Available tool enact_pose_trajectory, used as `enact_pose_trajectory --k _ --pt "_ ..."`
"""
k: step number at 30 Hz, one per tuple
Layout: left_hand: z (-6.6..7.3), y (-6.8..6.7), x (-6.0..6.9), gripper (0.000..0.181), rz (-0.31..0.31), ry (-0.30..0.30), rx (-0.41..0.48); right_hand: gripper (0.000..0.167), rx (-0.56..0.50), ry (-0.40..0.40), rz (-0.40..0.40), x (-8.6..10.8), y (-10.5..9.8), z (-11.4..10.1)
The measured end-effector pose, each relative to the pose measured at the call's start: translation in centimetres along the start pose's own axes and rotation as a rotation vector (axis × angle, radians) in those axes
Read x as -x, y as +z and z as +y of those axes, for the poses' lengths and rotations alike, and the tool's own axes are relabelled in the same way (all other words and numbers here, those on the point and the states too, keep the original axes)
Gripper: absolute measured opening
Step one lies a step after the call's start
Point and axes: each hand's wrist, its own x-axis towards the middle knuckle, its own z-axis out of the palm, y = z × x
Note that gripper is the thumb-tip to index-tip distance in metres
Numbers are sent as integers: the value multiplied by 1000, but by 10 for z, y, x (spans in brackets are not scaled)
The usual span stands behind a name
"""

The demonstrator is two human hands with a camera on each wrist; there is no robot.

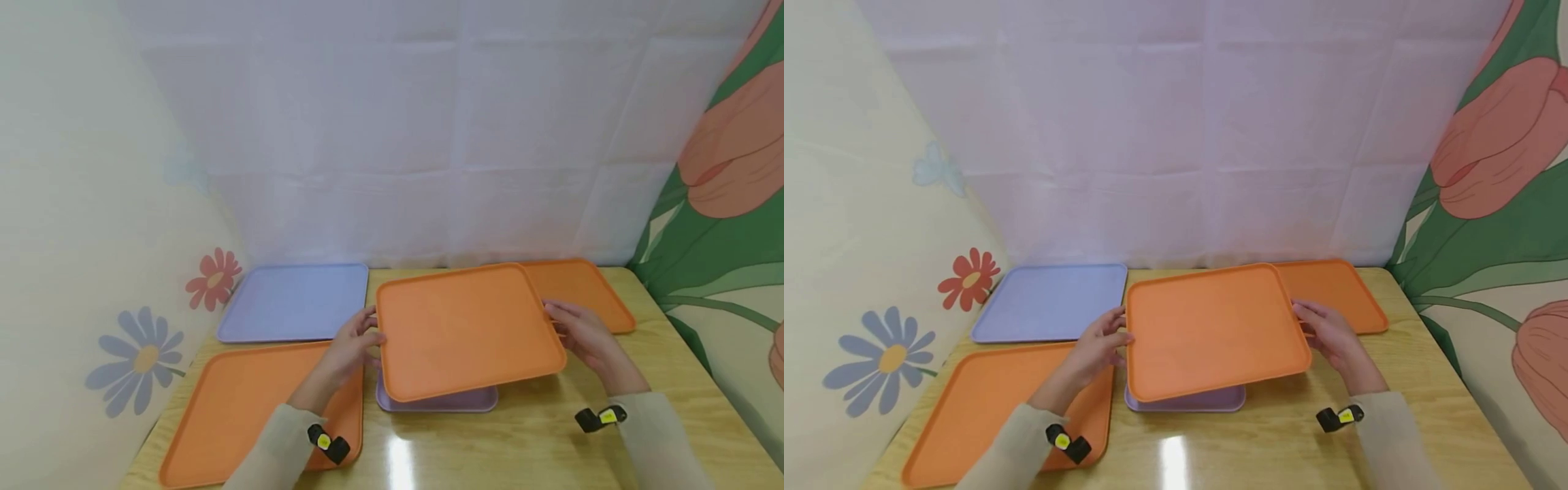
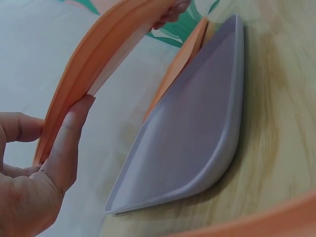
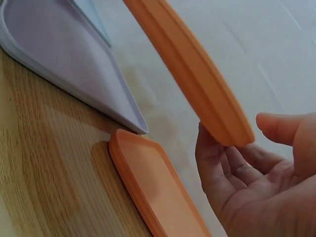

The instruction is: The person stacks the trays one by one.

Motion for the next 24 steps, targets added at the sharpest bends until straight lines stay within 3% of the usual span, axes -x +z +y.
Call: enact_pose_trajectory --k 8,17,24 --pt "1 -7 1 73 25 26 71 61 -54 -28 -83 0 -1 0" --pt "-1 -6 1 70 147 98 167 17 -390 -100 13 3 23 8" --pt "1 1 2 67 216 142 242 15 -602 -156 17 5 57 14"
